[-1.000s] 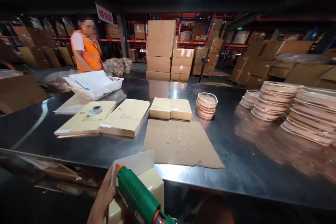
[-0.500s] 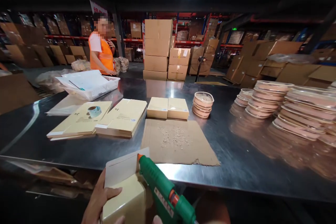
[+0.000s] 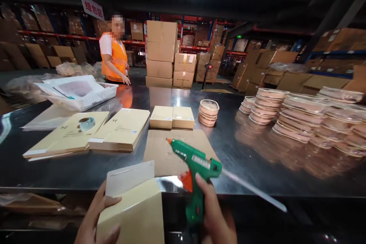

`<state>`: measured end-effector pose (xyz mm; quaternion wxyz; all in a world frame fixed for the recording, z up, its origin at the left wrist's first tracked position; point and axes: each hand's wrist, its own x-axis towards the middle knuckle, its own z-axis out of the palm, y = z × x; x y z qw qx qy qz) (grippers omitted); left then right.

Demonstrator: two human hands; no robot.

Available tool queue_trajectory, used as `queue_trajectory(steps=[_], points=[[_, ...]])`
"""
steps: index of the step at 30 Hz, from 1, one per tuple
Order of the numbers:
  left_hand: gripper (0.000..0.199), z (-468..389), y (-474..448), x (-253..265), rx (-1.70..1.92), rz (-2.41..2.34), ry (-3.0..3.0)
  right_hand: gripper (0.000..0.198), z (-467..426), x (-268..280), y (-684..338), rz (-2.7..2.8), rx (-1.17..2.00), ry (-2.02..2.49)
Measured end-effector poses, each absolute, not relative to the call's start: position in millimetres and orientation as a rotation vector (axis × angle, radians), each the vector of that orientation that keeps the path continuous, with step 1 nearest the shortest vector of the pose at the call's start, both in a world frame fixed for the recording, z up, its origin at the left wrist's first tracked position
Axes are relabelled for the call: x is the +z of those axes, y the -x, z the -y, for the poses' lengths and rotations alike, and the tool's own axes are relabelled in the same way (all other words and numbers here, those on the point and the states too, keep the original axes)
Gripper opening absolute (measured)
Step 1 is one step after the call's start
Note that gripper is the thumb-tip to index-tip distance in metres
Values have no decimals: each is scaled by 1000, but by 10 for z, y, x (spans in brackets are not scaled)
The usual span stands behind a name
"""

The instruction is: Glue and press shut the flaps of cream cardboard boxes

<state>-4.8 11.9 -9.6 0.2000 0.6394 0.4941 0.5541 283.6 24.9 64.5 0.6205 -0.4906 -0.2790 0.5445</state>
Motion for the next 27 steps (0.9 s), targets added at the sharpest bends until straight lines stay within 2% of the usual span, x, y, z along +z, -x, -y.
queue_trajectory(steps=[3, 6, 10, 13, 15, 17, 20, 22, 27], points=[[58, -245, 49, -128, 1391, -1193, -1618, 37, -814, 804, -3218, 817, 1197, 1261], [59, -388, -9, -219, 1373, -1028, -1575, 38, -1062, 875, -3386, 907, 1017, 1413], [55, -562, -106, -400, 1369, -943, -1677, 74, -784, 647, -3104, 1028, 779, 1378], [50, -630, -194, -441, 1343, -956, -1727, 117, -439, 322, -2734, 1210, 1113, 1190], [39, -650, -263, -390, 1406, -924, -1626, 128, -301, 146, -2566, 1170, 1231, 1112], [34, -671, -317, -293, 1481, -821, -1526, 111, -262, 49, -2501, 1127, 1086, 1071], [33, -719, -329, -105, 1483, -696, -1560, 54, -308, 51, -2532, 1329, 763, 981], [27, -750, -304, 20, 1366, -652, -1675, 28, -347, 103, -2563, 1479, 617, 928], [19, -771, -280, 193, 1250, -627, -1837, 18, -372, 180, -2529, 1549, 596, 848]])
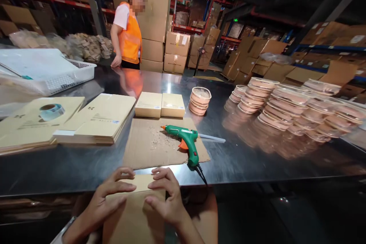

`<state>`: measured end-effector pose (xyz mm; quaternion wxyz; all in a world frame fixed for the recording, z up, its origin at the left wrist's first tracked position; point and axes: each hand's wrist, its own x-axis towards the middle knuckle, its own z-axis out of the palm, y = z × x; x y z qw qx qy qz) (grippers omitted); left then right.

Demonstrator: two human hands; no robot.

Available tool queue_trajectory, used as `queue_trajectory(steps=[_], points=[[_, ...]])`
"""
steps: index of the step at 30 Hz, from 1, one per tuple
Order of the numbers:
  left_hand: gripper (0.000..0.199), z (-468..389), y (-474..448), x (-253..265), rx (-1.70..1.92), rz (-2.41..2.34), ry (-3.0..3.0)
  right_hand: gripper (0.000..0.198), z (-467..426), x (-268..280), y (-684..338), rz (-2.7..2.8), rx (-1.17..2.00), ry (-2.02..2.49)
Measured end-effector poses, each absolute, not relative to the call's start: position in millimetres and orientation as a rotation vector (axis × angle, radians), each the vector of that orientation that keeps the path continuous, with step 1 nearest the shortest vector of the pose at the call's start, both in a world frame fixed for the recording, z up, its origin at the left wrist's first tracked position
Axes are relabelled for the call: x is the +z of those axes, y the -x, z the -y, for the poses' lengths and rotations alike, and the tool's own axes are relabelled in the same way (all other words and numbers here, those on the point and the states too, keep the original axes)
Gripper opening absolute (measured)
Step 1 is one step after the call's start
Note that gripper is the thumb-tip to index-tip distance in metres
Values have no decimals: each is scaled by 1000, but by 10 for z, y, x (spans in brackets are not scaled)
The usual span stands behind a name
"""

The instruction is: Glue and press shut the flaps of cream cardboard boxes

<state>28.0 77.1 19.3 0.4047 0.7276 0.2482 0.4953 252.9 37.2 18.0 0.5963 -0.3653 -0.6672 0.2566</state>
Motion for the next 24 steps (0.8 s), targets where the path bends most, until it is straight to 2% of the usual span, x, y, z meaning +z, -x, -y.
queue_trajectory(steps=[6, 10, 15, 19, 24], points=[[11, -734, -338, 150, 1321, -642, -1808, 15, -352, 185, -2464, 1488, 630, 884], [8, -706, -361, 120, 1361, -788, -1723, 26, -342, 203, -2446, 1482, 612, 897], [35, -691, -389, 215, 1200, -986, -1776, 9, -373, 241, -2447, 1498, 630, 868], [41, -693, -409, 311, 1164, -1051, -1762, 4, -395, 272, -2463, 1527, 667, 898], [46, -716, -403, 343, 1132, -1075, -1766, 25, -371, 186, -2421, 1358, 667, 900]])
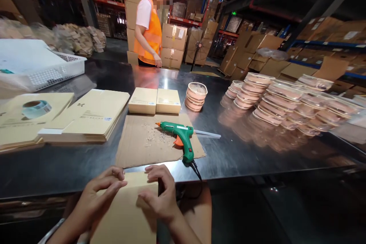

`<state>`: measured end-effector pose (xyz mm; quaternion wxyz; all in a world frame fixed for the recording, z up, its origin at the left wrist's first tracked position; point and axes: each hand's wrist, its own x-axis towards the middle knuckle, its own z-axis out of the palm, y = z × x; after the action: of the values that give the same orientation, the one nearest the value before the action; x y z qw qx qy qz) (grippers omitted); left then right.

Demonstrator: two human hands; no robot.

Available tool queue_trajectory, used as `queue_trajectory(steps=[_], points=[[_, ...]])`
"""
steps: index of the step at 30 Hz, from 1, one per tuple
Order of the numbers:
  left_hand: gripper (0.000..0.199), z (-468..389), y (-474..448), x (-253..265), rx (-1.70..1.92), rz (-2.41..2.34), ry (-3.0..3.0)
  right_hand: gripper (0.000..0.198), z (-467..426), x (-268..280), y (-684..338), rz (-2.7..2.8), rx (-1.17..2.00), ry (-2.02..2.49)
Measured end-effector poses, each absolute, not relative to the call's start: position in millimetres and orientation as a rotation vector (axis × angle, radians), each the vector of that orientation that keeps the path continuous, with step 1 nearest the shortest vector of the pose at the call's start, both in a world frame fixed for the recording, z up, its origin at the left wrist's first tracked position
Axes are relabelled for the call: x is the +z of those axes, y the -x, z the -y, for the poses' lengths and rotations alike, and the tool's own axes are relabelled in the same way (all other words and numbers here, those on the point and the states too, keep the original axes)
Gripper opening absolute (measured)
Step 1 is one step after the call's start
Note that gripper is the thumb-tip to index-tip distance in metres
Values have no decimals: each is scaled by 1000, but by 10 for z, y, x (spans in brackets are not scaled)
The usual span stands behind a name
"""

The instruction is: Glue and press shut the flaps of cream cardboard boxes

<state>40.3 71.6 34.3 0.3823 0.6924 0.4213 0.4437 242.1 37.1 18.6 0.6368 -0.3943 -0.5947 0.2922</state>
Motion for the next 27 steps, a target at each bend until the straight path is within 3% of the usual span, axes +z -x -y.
queue_trajectory(steps=[8, 20, 27], points=[[45, -711, -374, 303, 1083, -1094, -1760, 33, -382, 132, -2397, 1260, 741, 851], [62, -822, -263, 191, 1047, -893, -1726, 32, -407, 195, -2381, 1217, 772, 898], [60, -818, -265, 187, 996, -938, -1699, 14, -483, 276, -2473, 1455, 842, 968]])
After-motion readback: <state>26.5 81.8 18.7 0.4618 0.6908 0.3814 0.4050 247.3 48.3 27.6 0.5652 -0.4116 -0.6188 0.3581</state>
